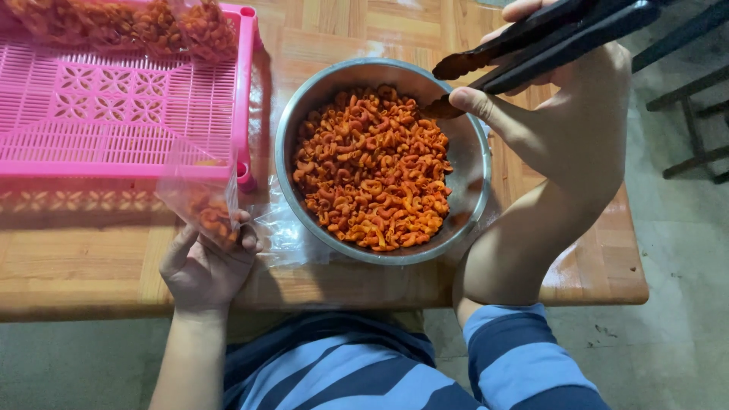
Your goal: Using tongs to fill small plastic bags with orange snacks from a metal bowl.
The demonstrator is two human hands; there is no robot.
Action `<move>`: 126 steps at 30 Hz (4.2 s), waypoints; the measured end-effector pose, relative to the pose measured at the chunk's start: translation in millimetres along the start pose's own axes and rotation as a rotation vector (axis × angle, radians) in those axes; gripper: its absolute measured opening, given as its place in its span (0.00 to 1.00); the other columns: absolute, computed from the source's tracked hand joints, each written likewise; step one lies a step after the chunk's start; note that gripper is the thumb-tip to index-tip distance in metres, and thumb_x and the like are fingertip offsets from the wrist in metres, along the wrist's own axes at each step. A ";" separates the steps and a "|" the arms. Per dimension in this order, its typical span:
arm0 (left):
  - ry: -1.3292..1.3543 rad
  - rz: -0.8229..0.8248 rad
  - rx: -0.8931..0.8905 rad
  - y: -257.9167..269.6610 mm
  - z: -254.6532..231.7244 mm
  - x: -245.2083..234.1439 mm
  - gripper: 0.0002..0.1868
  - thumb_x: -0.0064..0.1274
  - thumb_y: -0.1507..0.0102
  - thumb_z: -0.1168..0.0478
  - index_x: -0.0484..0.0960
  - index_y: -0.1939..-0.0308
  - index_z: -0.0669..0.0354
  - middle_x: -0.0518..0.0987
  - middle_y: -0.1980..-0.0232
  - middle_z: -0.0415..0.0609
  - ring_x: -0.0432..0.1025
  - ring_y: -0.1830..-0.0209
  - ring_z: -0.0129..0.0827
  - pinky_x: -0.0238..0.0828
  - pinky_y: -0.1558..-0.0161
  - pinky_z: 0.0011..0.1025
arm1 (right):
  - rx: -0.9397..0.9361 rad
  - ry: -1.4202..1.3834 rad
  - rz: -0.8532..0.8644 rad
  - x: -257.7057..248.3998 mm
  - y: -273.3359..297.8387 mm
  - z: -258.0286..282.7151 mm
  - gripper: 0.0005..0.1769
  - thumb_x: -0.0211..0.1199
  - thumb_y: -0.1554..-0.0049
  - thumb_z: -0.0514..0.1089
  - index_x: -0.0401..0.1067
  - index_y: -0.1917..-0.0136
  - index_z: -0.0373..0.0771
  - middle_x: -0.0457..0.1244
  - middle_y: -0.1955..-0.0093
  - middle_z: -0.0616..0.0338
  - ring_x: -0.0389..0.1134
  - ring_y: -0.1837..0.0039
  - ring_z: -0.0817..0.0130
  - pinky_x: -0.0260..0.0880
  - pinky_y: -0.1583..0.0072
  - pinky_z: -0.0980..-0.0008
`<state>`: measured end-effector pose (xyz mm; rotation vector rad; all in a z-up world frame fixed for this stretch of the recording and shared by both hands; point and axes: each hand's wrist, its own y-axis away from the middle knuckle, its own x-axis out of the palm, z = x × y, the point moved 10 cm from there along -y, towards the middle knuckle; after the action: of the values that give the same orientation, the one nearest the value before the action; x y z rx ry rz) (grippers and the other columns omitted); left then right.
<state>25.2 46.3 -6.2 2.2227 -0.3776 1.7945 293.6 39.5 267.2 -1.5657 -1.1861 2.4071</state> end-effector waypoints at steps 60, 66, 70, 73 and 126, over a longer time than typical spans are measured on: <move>-0.054 0.034 -0.057 -4.0 5.9 0.6 0.17 0.52 0.40 0.59 0.74 0.49 0.63 0.76 0.55 0.63 0.72 0.61 0.47 0.71 0.59 0.36 | 0.042 -0.035 0.045 14.4 2.8 -18.4 0.28 0.80 0.39 0.33 0.64 0.38 0.19 0.65 0.48 0.39 0.70 0.50 0.56 0.73 0.50 0.65; -0.060 0.017 -0.020 -1.6 2.4 3.3 0.18 0.52 0.40 0.58 0.73 0.52 0.66 0.76 0.57 0.62 0.71 0.67 0.48 0.70 0.61 0.37 | 0.067 -0.020 0.040 18.6 -0.7 -22.4 0.27 0.81 0.39 0.37 0.66 0.39 0.22 0.65 0.49 0.43 0.70 0.53 0.59 0.72 0.52 0.67; -0.072 0.022 0.000 -1.7 -0.4 3.2 0.18 0.52 0.40 0.57 0.74 0.53 0.67 0.77 0.57 0.62 0.72 0.68 0.48 0.71 0.61 0.36 | 0.058 0.014 0.084 27.2 -1.4 -22.7 0.28 0.83 0.39 0.37 0.66 0.41 0.20 0.67 0.50 0.43 0.72 0.51 0.57 0.73 0.52 0.66; -0.038 -0.077 0.003 0.6 -0.6 -6.2 0.24 0.54 0.43 0.58 0.68 0.48 0.66 0.76 0.59 0.63 0.72 0.68 0.48 0.71 0.63 0.36 | -0.018 -0.036 0.107 32.5 0.0 -13.5 0.30 0.83 0.38 0.33 0.64 0.38 0.16 0.65 0.49 0.36 0.71 0.47 0.52 0.75 0.49 0.62; -0.019 -0.039 -0.233 -2.6 17.6 -15.2 0.20 0.52 0.42 0.57 0.72 0.48 0.63 0.78 0.57 0.63 0.73 0.67 0.49 0.70 0.59 0.39 | 0.075 0.103 0.065 10.2 -3.1 -2.0 0.22 0.80 0.42 0.37 0.71 0.44 0.20 0.61 0.40 0.41 0.67 0.41 0.51 0.72 0.41 0.59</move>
<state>39.0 42.9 -24.7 2.0728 -0.5150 1.6201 289.0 47.0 260.8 -1.7085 -1.0301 2.3469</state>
